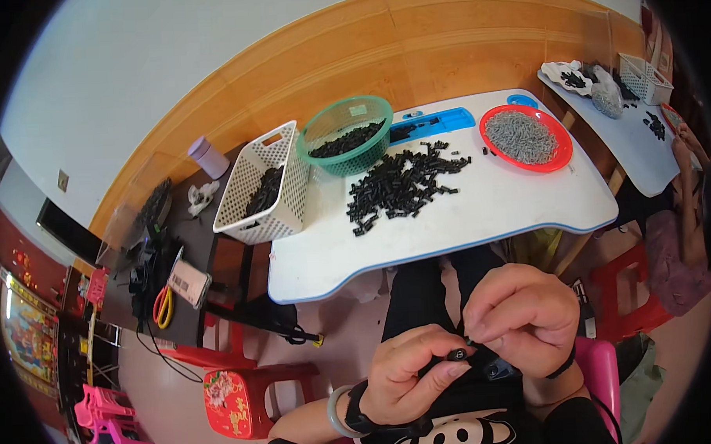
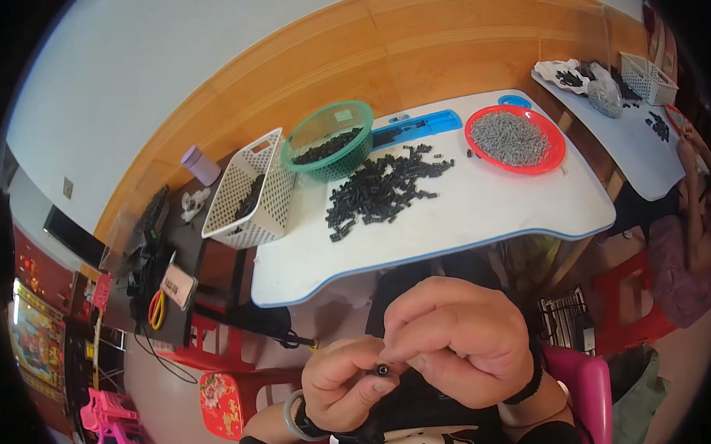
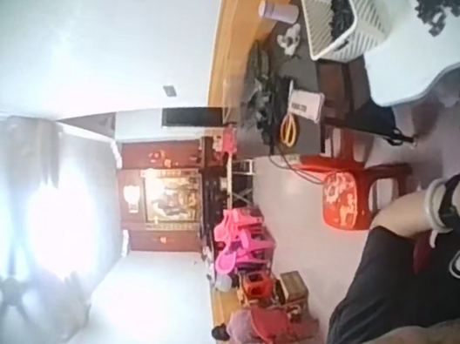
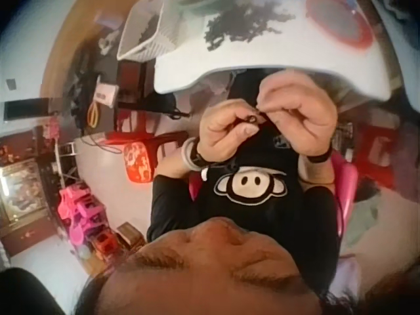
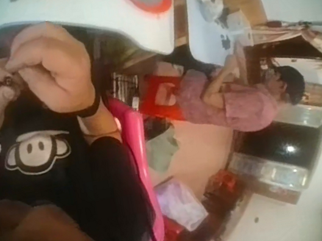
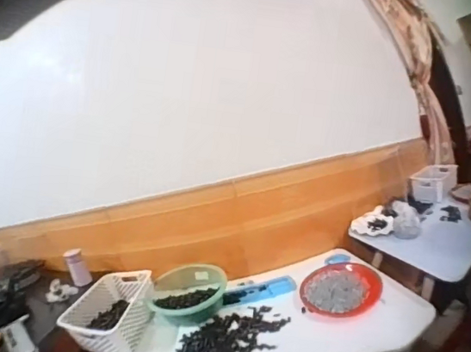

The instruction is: Assembling small black plastic components by inserting tiny metal pins.

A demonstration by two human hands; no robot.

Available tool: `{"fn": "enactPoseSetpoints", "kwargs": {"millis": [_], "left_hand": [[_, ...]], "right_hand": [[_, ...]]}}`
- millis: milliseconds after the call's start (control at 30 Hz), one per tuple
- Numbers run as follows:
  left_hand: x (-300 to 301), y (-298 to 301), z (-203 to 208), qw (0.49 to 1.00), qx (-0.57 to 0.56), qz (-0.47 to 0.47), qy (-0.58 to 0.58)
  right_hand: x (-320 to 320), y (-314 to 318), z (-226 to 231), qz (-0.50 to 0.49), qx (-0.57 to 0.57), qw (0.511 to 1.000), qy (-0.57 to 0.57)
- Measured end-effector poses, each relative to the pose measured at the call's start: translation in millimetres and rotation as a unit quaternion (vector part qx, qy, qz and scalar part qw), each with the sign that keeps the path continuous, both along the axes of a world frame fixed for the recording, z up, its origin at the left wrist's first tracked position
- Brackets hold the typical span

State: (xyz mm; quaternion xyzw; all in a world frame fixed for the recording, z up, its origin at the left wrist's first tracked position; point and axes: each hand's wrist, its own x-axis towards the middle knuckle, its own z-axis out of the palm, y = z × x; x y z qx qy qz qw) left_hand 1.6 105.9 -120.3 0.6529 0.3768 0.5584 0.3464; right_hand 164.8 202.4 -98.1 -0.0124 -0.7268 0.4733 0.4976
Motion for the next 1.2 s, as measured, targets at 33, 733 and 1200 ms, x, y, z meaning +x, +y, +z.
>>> {"fn": "enactPoseSetpoints", "kwargs": {"millis": [33, 733, 1200], "left_hand": [[3, -8, -1, 1.0, 0.015, 0.009, 0.003], [39, -98, -9, 0.997, 0.047, 0.052, 0.026], [58, -120, -15, 0.996, 0.068, 0.048, 0.017]], "right_hand": [[1, -7, -2, 0.007, 0.006, 1.0, 0.003], [32, -100, -12, -0.025, 0.052, 0.998, 0.008], [55, -130, -8, -0.063, 0.1, 0.992, -0.031]]}}
